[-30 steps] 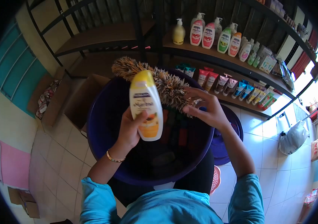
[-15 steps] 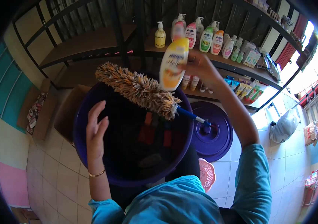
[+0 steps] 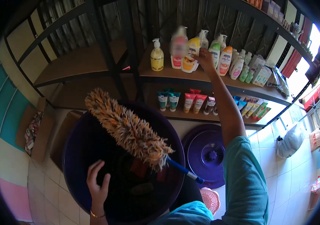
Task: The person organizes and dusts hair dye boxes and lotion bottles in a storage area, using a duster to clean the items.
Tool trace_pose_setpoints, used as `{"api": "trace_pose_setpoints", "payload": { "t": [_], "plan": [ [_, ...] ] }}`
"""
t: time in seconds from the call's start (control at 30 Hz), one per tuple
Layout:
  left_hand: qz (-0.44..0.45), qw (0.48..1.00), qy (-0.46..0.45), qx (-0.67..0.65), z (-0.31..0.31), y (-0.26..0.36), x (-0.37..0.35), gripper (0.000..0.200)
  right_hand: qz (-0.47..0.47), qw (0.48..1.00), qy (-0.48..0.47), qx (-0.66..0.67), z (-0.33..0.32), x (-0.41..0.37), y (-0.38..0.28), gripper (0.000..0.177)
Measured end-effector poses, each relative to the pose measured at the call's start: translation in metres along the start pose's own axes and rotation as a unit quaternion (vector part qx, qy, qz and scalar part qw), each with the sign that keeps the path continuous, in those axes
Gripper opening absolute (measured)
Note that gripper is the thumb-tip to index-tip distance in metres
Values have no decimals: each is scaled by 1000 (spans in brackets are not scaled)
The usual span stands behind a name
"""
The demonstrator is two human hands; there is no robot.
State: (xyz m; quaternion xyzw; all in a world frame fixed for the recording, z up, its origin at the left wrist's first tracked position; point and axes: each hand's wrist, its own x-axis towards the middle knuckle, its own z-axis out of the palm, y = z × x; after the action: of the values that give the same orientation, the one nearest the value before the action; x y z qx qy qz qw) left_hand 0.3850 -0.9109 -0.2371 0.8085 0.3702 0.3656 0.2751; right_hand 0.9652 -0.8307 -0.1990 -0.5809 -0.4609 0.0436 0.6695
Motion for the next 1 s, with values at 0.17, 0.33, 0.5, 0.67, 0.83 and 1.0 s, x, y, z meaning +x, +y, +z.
{"api": "trace_pose_setpoints", "payload": {
  "t": [0.17,0.33,0.5,0.67,0.83,1.0],
  "plan": [
    [-14,998,16,56,-1,-4,1,34,-20,999,-18,30,4,8,29,41],
    [-47,998,11,43,-1,-5,1,37,-7,1000,-15,9,9,0,34,42],
    [-55,998,-2,41,3,-5,0,42,-26,1000,-7,7,12,0,36,39],
    [-71,997,-7,42,4,-4,0,45,-45,996,28,-78,13,6,44,39],
    [-34,997,-13,64,5,-5,1,44,-14,995,46,-92,12,4,41,42],
    [-32,997,-15,67,6,-6,1,44,-21,994,65,-85,16,5,42,45]
  ]
}}
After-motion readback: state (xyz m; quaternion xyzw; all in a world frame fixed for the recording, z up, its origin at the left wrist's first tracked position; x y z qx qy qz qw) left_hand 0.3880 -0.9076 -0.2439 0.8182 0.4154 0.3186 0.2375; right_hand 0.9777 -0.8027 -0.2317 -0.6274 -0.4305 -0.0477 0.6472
